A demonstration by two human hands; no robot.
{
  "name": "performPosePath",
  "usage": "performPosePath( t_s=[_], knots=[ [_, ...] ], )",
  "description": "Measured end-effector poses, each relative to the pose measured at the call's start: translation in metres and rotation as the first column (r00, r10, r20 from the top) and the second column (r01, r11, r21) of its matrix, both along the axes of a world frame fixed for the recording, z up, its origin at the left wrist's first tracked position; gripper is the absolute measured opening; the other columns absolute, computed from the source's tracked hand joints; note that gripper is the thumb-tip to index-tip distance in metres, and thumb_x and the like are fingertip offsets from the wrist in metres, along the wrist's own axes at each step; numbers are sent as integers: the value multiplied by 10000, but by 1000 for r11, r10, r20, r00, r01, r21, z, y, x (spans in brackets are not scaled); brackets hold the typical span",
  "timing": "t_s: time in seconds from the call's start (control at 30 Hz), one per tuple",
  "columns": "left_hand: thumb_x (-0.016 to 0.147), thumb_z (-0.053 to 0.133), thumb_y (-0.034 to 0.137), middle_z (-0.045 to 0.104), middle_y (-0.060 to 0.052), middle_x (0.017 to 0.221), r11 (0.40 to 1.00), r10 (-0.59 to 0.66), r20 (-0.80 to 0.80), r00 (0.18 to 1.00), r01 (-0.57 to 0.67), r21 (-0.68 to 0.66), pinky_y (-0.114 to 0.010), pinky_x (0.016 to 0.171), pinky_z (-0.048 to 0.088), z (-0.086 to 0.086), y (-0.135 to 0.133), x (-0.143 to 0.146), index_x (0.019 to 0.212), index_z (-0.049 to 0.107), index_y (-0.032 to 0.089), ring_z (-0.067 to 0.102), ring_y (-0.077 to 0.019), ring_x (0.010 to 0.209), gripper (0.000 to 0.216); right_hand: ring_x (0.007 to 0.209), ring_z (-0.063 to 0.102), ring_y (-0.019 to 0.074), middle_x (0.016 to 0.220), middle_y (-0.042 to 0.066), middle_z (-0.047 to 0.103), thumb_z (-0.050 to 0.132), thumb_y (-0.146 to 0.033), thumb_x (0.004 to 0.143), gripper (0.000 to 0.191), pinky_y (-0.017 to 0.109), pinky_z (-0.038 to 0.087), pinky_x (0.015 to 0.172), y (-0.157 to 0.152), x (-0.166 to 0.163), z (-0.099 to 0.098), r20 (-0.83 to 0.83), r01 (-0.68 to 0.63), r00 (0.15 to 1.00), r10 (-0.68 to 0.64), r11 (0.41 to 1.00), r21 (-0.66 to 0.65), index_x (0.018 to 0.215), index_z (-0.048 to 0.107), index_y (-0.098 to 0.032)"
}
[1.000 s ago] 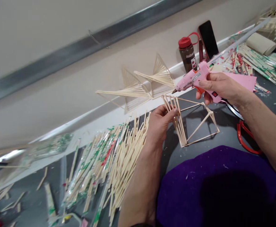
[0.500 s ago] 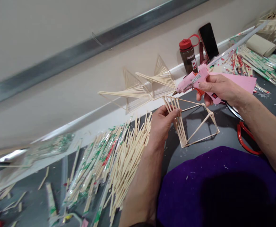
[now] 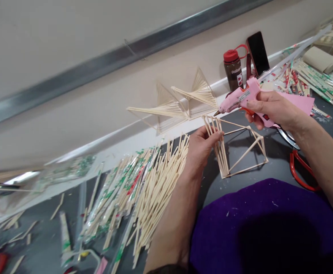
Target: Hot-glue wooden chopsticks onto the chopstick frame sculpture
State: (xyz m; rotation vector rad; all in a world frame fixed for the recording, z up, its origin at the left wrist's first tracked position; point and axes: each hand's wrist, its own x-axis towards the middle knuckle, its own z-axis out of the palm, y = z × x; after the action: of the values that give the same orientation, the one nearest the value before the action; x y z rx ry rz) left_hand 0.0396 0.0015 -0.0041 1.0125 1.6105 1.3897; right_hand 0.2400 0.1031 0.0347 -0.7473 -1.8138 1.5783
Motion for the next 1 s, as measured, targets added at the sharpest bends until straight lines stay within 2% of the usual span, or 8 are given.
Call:
performPosePath(
  t_s=[0.27, 0.4, 0.6, 1.0],
  knots=[
    [632, 784, 323, 688, -25, 720, 999, -23, -8, 1000, 24, 35, -306, 690, 481, -3, 1, -2, 739, 685, 177, 618, -152, 664, 206, 421, 458, 78, 477, -16, 536, 665, -446, 910, 378, 241, 314, 420, -5, 2, 5, 110, -2, 994, -15, 988, 153, 652, 578, -183],
    [623, 775, 315, 679, -20, 702, 999, -31, 6, 1000, 30, 20, -305, 659, 479, -5, 3, -3, 735, 673, 182, 617, -155, 646, 202, 428, 445, 84, 462, -15, 521, 650, -408, 913, 375, 255, 331, 444, -9, 2, 10, 204, 10, 977, -62, 969, 247, 615, 566, -196],
    [615, 771, 318, 672, -12, 673, 999, -25, -4, 1000, 25, 33, -282, 624, 455, -8, 4, -4, 724, 665, 176, 601, -145, 626, 208, 483, 480, 116, 444, -15, 481, 617, -428, 901, 390, 271, 371, 482, -14, 1, 13, 238, -2, 967, -93, 928, 372, 580, 547, -219],
    [602, 785, 300, 654, 2, 651, 1000, -15, 7, 1000, 15, 26, -267, 616, 431, -10, 5, -5, 729, 668, 174, 576, -132, 604, 214, 559, 484, 146, 504, -4, 449, 650, -351, 867, 342, 298, 334, 511, -18, 0, 19, 258, 15, 957, -134, 908, 418, 597, 480, -226]
  ],
)
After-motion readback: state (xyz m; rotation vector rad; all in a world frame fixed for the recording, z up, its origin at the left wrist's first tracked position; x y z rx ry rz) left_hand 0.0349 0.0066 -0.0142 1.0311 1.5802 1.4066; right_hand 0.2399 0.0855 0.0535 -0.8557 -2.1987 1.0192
